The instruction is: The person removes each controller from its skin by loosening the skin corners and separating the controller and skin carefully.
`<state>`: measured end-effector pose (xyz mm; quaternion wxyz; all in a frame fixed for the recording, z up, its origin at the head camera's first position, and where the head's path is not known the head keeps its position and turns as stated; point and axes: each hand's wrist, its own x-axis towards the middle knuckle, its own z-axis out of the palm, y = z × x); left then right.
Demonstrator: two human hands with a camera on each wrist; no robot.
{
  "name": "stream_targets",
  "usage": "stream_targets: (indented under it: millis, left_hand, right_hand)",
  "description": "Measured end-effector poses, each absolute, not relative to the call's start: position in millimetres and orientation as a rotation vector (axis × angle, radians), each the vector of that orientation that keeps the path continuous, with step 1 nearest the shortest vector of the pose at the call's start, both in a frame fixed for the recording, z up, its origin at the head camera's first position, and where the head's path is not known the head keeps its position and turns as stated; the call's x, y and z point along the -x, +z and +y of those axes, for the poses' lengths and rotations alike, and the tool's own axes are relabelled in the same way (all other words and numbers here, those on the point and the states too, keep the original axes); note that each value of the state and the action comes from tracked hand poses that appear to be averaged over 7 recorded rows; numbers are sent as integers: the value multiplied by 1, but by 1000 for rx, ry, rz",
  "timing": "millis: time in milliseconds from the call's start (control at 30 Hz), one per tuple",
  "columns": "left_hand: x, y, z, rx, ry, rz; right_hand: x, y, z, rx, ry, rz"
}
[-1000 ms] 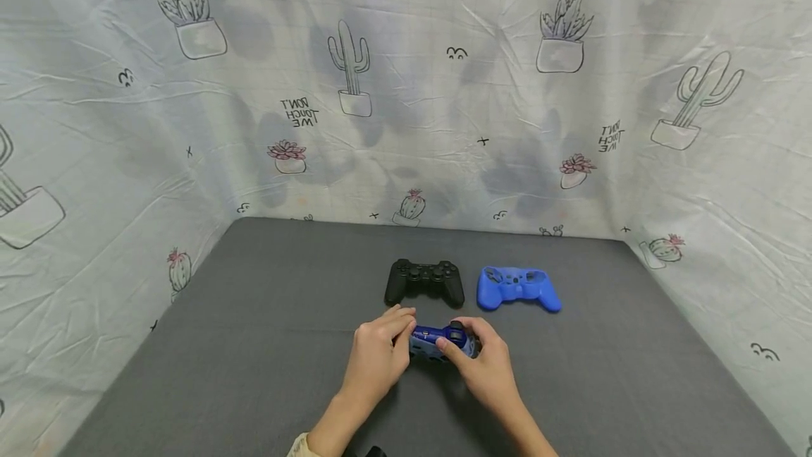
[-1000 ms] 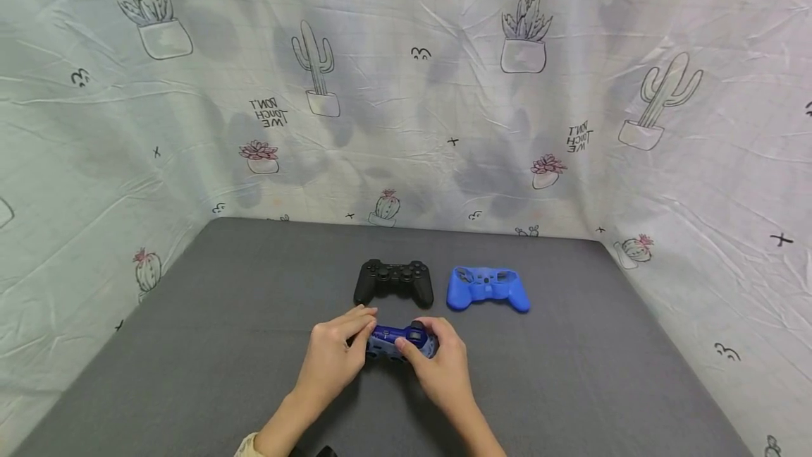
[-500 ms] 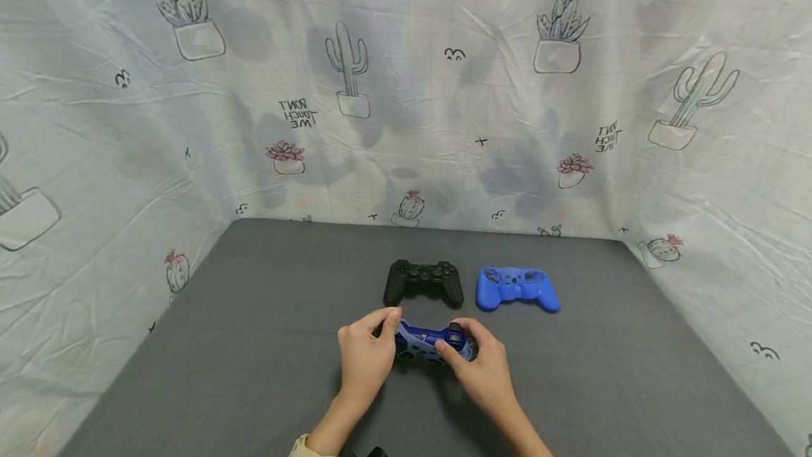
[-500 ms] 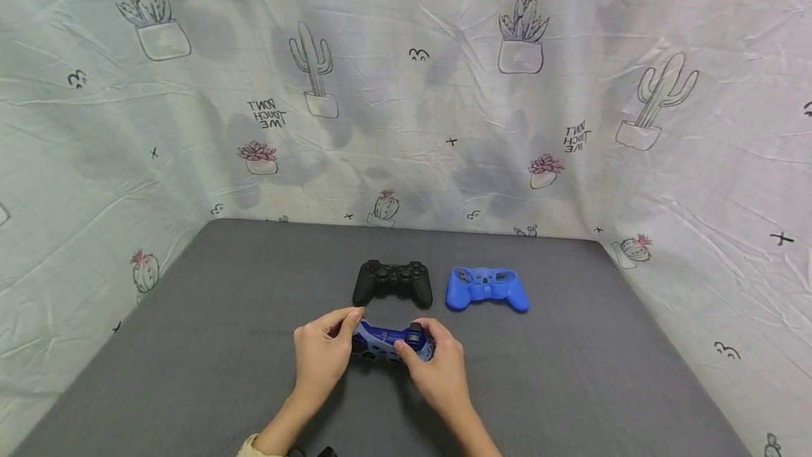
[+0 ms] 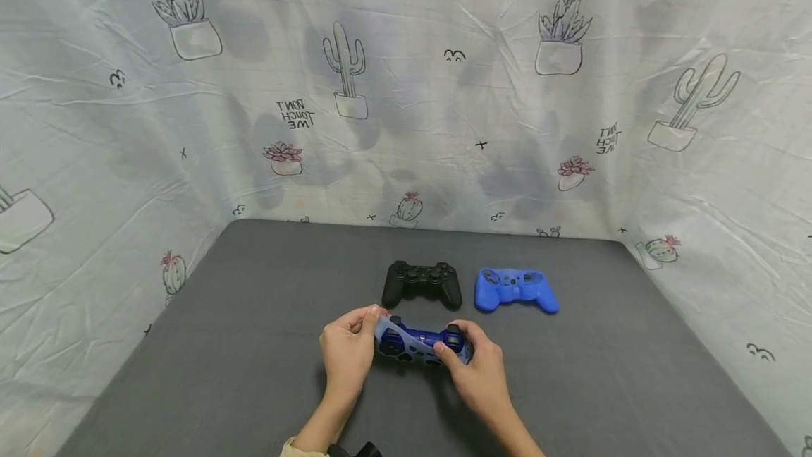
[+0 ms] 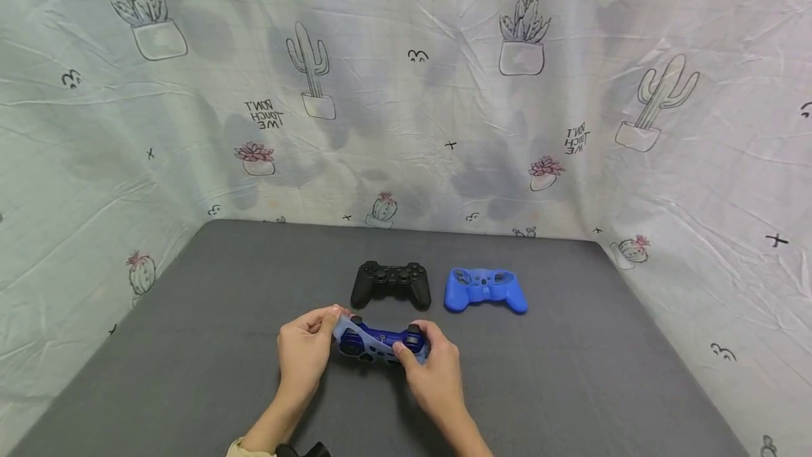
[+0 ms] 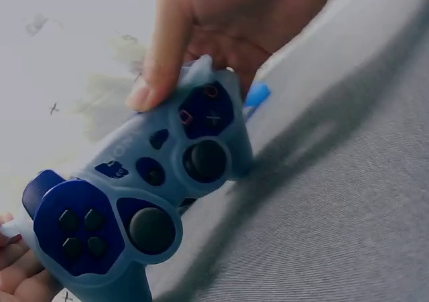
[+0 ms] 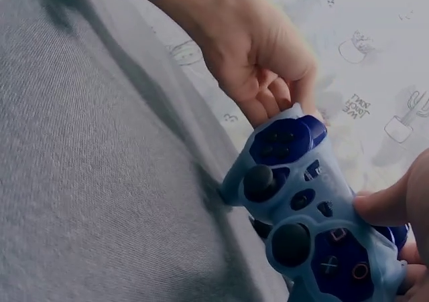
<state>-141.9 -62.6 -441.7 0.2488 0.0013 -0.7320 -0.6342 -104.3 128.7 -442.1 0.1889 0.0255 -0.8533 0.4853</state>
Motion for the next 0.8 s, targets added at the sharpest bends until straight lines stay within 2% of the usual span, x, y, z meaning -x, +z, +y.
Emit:
stream_targets:
  millis: [333, 800]
  left_hand:
    - [140, -444, -72, 261, -1594, -2133]
    - [135, -442, -76, 469, -1646, -2217]
  right_hand:
    - [103, -440, 133, -88, 1414, -2403]
    - [108, -442, 135, -107, 1397, -2441]
